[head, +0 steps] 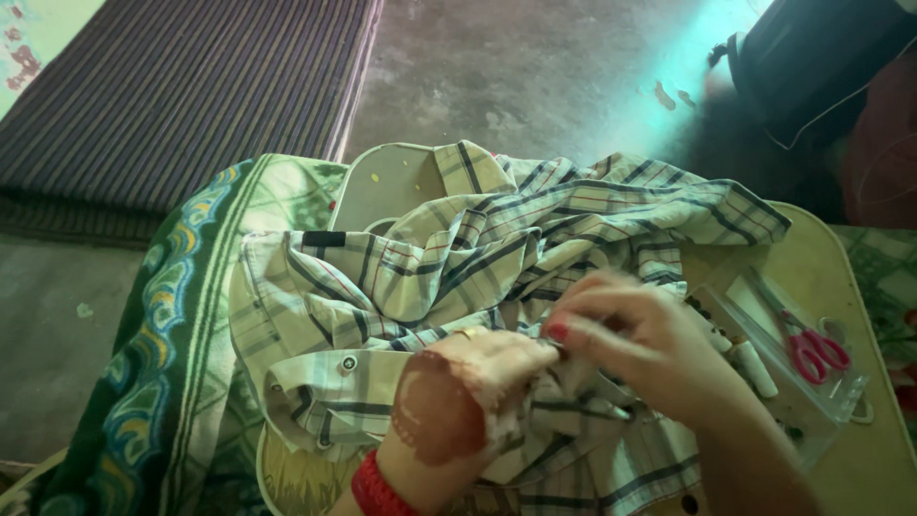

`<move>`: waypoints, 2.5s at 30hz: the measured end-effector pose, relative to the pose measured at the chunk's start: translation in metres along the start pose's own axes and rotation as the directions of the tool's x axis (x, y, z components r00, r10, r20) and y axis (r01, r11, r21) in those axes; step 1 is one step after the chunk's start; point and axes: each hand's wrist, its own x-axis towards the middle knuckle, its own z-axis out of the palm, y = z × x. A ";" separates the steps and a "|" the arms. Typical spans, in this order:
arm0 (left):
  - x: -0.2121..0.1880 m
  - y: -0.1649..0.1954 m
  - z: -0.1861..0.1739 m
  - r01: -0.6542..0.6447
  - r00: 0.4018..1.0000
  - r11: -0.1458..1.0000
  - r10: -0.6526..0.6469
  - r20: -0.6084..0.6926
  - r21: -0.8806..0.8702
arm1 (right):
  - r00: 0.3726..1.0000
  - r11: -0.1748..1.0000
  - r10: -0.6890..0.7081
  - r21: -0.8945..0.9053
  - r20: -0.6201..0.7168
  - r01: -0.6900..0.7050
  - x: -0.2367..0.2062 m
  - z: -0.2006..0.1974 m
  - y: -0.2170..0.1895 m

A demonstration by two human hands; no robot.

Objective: The person sits on the floor with a small table on their lap and hand-sews a plaid shirt using a needle and thread. They pull the thread through the fabric, work on the button area, use scissors to cut the thread, and handle a sewing kit with buttons and thread spools.

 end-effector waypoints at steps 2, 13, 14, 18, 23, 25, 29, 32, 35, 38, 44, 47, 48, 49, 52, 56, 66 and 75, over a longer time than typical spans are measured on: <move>-0.001 -0.001 0.001 -0.038 0.998 0.999 0.037 0.042 0.027 | 0.983 0.971 0.075 0.211 0.170 -0.111 0.003 -0.001 0.012; -0.009 0.000 0.010 0.464 0.882 0.718 -0.428 0.196 -0.518 | 0.925 0.027 0.375 0.998 -0.055 0.048 0.022 -0.079 0.111; -0.008 0.000 0.009 0.522 0.843 0.629 -0.484 0.235 -0.576 | 0.914 -0.017 0.396 0.994 -0.094 0.110 0.023 -0.091 0.121; -0.006 -0.003 0.005 0.701 0.691 0.476 -0.639 0.338 -0.532 | 0.858 0.101 0.470 0.978 -0.207 0.180 0.021 -0.118 0.154; -0.005 -0.001 0.007 0.713 0.641 0.300 -0.644 0.417 -0.634 | 0.826 0.174 0.487 0.958 -0.286 0.229 0.028 -0.112 0.167; -0.005 -0.002 0.005 0.716 0.673 0.454 -0.651 0.351 -0.530 | 0.813 0.290 0.458 0.925 -0.360 0.246 0.029 -0.102 0.155; -0.002 -0.003 -0.001 0.674 0.728 0.562 -0.618 0.298 -0.480 | 0.835 0.699 0.346 0.711 -0.428 0.075 0.021 -0.064 0.101; 0.001 -0.005 -0.002 0.673 0.722 0.480 -0.593 0.356 -0.563 | 0.905 0.848 0.297 0.520 -0.303 -0.104 0.005 -0.029 0.054; 0.002 -0.007 -0.003 0.677 0.732 0.558 -0.579 0.360 -0.480 | 0.952 0.898 0.265 0.400 -0.152 -0.186 0.001 -0.003 0.021; 0.002 -0.007 -0.002 0.700 0.704 0.513 -0.615 0.356 -0.496 | 0.972 0.961 0.233 0.160 -0.028 -0.225 0.002 0.003 0.002; 0.003 -0.004 -0.003 0.645 0.753 0.595 -0.601 0.266 -0.480 | 0.962 0.984 0.163 -0.111 0.217 -0.141 0.010 -0.006 -0.003; 0.005 0.000 -0.004 0.686 0.717 0.588 -0.646 0.261 -0.430 | 0.960 0.997 0.078 -0.010 0.268 -0.078 0.011 -0.009 0.004; 0.006 0.001 -0.006 0.695 0.708 0.580 -0.654 0.264 -0.425 | 0.958 0.996 0.070 0.032 0.278 -0.082 0.010 -0.010 0.006; 0.007 0.002 -0.007 0.704 0.699 0.573 -0.663 0.268 -0.420 | 0.954 0.993 0.080 0.055 0.289 -0.100 0.009 -0.011 0.009; 0.010 0.006 -0.008 0.776 0.618 0.496 -0.722 0.311 -0.389 | 0.944 0.987 0.085 0.103 0.320 -0.124 0.006 -0.015 0.015; 0.010 0.008 -0.007 0.818 0.542 0.391 -0.769 0.338 -0.423 | 0.935 0.990 0.041 0.112 0.351 -0.085 0.007 -0.015 0.021; 0.007 0.003 -0.001 0.708 0.696 0.572 -0.664 0.274 -0.413 | 0.917 0.958 0.007 0.259 0.399 -0.120 0.007 -0.008 0.037; 0.005 0.000 0.000 0.651 0.749 0.624 -0.619 0.236 -0.432 | 0.928 0.904 -0.035 0.408 0.372 -0.129 0.002 0.001 0.047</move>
